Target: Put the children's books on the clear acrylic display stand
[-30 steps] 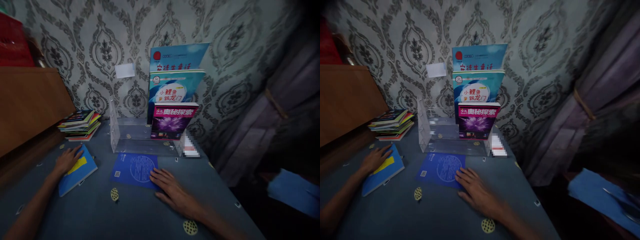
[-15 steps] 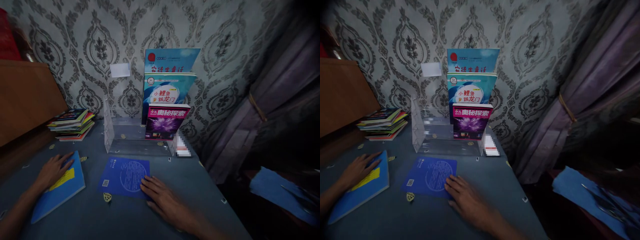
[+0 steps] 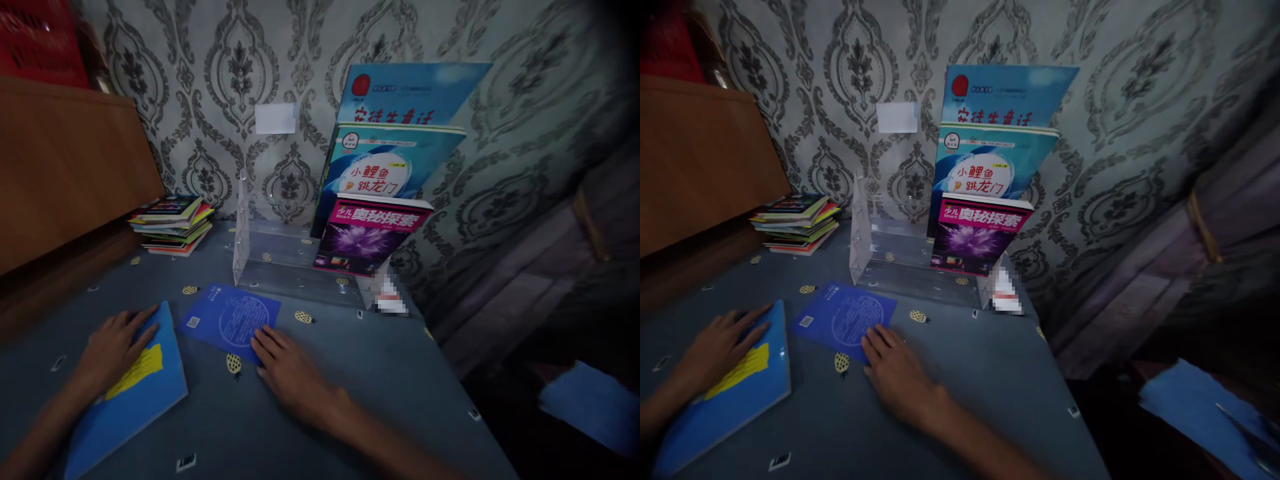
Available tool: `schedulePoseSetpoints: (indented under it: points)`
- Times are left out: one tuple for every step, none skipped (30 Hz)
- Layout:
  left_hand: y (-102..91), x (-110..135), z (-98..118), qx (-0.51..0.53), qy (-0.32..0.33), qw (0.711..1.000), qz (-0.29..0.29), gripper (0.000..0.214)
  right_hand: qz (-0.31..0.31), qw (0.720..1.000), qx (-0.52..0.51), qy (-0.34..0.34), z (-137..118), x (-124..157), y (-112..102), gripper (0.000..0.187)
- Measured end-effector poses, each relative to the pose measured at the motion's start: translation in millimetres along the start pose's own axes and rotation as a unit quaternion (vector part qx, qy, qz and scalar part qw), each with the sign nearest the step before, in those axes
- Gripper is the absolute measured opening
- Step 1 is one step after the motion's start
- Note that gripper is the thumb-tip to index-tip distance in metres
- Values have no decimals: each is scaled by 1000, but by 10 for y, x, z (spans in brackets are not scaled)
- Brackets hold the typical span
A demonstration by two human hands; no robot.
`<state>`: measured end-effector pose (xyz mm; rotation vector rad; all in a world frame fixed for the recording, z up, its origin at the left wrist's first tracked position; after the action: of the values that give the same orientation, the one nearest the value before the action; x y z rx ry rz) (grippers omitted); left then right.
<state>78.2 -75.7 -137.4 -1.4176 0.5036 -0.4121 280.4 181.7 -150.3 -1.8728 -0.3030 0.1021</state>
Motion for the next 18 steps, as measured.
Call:
schedulePoseSetpoints:
  points:
    - [15,38,-6,-2,-15,1000,-5,61,3,1000,5,2,-31,-65,-14,52]
    - [31,77,-9,-3,-35,999,-15,61,2,1000,11,5,-55,-131,-22,52]
    - [43,118,-4,-3,-55,998,-26,62,2,1000,15,9,-73,-198,-29,52]
    - [48,163,15,1,-72,997,-35,63,2,1000,18,12,-87,-264,-37,52]
    - [50,212,41,7,-88,995,-43,65,3,1000,20,12,-103,-330,-44,53]
    - [47,264,75,11,-102,993,-50,66,4,1000,21,8,-120,-393,-50,53]
    - [45,320,114,14,-114,992,-59,67,4,1000,20,2,-138,-451,-54,53]
    - [40,380,156,13,-126,990,-68,67,5,1000,19,-6,-153,-503,-56,53]
    - [35,441,201,11,-136,988,-78,67,6,1000,16,-14,-164,-546,-55,53]
    - [28,500,250,8,-142,986,-88,67,9,1000,11,-23,-166,-580,-52,53]
    - [18,556,304,7,-144,985,-96,67,13,999,3,-31,-158,-603,-48,52]
    - [9,606,362,9,-142,984,-105,67,19,999,-10,-39,-138,-615,-44,51]
    - [2,648,422,13,-138,984,-114,65,25,998,-31,-49,-109,-619,-39,50]
    - [-3,682,483,16,-134,983,-123,64,32,996,-60,-59,-69,-613,-39,49]
    - [-6,708,539,15,-134,982,-133,62,42,992,-97,-68,-16,-599,-47,47]
    - [-9,727,592,11,-135,981,-139,59,53,986,-139,-74,47,-579,-63,46]
    - [-12,736,650,4,-133,981,-143,57,67,978,-184,-76,118,-553,-90,46]
    - [-13,737,713,-2,-127,981,-145,54,80,968,-226,-74,192,-523,-120,46]
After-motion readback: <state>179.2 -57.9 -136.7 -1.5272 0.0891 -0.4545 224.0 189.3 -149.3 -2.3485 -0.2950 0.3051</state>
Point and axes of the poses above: each hand's wrist, its own x-axis away from the middle knuckle, its own y-axis out of the palm, z = x × y, the point moved 7 cm from there along -x, towards the middle knuckle, and after that the axes turned 7 degrees about -z, right-handed, at the moved point
